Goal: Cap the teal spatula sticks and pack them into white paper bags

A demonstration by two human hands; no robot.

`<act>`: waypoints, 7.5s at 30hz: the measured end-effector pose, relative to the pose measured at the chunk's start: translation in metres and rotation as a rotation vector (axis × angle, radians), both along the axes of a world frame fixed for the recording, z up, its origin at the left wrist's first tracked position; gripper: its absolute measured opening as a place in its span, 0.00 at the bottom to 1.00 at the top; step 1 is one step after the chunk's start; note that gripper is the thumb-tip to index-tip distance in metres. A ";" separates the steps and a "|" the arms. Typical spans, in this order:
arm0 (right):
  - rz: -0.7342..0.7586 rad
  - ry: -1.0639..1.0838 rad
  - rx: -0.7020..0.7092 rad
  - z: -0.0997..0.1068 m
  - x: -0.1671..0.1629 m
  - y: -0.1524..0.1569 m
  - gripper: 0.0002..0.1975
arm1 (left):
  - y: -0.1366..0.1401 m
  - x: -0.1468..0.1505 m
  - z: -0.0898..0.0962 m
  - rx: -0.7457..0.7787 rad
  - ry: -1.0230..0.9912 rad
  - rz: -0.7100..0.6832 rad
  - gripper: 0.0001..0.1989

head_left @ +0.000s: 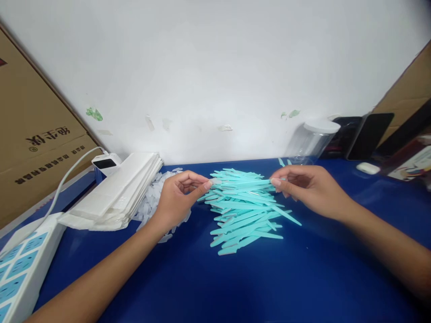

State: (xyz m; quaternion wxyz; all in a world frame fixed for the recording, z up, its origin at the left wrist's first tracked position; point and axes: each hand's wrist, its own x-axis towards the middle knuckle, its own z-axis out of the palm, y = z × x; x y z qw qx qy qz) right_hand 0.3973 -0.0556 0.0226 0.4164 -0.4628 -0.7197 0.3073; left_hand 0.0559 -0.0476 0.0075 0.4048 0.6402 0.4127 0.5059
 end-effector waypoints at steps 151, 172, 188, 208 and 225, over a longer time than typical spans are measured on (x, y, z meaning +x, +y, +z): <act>-0.095 0.137 0.211 0.010 0.002 -0.005 0.05 | 0.005 -0.021 0.020 -0.342 0.234 -0.310 0.16; -0.053 0.092 0.209 0.017 0.002 -0.012 0.05 | 0.006 -0.021 0.019 -0.370 0.232 -0.331 0.17; 0.002 0.021 0.127 0.003 -0.004 -0.017 0.05 | -0.010 -0.001 0.013 -0.377 0.158 -0.331 0.20; -0.509 -0.589 0.243 -0.015 0.057 0.041 0.07 | 0.019 -0.032 0.009 0.257 1.045 0.120 0.16; -0.214 -0.704 0.160 -0.023 0.062 0.046 0.14 | 0.026 -0.047 0.016 0.170 1.351 0.148 0.17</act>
